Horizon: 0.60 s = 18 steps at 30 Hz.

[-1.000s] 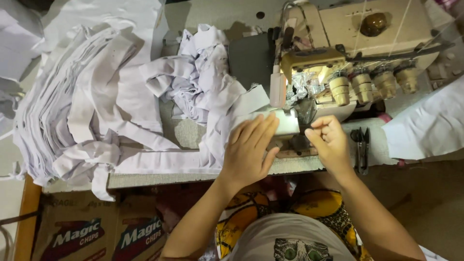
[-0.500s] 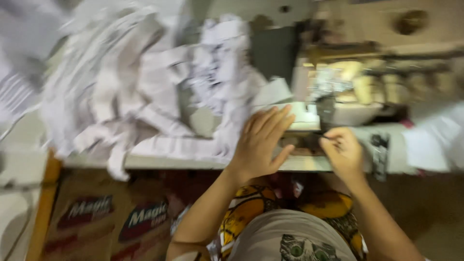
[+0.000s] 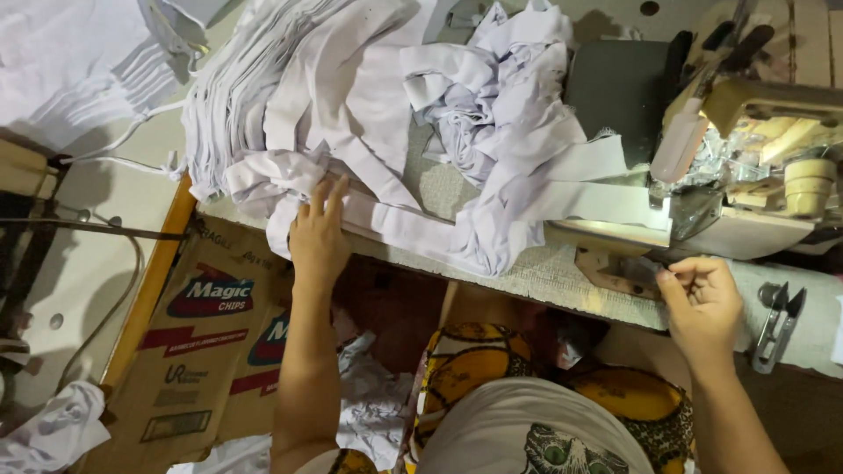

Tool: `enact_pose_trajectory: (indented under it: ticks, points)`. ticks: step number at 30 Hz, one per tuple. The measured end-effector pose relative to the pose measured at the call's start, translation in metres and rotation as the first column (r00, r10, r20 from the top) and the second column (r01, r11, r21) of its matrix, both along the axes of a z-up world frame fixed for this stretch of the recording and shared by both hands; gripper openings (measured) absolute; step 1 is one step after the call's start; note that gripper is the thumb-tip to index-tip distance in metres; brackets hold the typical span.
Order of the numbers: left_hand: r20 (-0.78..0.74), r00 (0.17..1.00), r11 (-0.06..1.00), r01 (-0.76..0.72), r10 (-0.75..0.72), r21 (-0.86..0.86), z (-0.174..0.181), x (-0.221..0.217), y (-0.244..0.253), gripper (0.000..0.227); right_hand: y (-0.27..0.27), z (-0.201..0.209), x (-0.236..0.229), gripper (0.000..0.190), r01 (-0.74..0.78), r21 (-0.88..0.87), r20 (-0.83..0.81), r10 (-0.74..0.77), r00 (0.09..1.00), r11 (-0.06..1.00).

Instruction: Folding and aligning small fabric strips at a sewing station

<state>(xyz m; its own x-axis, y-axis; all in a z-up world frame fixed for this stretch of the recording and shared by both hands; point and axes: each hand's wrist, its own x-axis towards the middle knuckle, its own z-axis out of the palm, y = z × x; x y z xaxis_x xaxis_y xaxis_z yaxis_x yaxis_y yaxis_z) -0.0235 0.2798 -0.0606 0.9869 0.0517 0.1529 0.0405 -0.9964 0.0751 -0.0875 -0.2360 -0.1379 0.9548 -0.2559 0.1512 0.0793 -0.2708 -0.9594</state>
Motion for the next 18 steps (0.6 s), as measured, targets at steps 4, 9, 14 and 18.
enact_pose_trajectory:
  ticks: [4,9,14,18]
  points:
    - [-0.007,0.999,0.996,0.049,-0.050,-0.068,-0.005,0.010,0.017,0.066,0.000,-0.002,-0.001,0.010,0.007,-0.023,0.029,-0.006,1.000,1.000]
    - [-0.180,0.982,0.987,0.026,-0.055,-0.158,0.020,-0.008,0.014,0.056,0.003,0.006,-0.001,0.009,0.019,-0.045,-0.007,-0.020,1.000,0.999]
    - [-0.076,0.991,0.939,0.074,-0.106,-0.336,0.059,-0.016,0.018,0.039,0.005,0.011,-0.001,0.008,0.030,-0.073,-0.055,-0.034,0.998,0.997]
    - [0.257,0.936,0.954,0.277,-0.241,-0.114,0.154,-0.018,-0.010,0.041,0.004,0.007,0.001,0.008,0.023,-0.057,-0.067,-0.027,0.997,0.998]
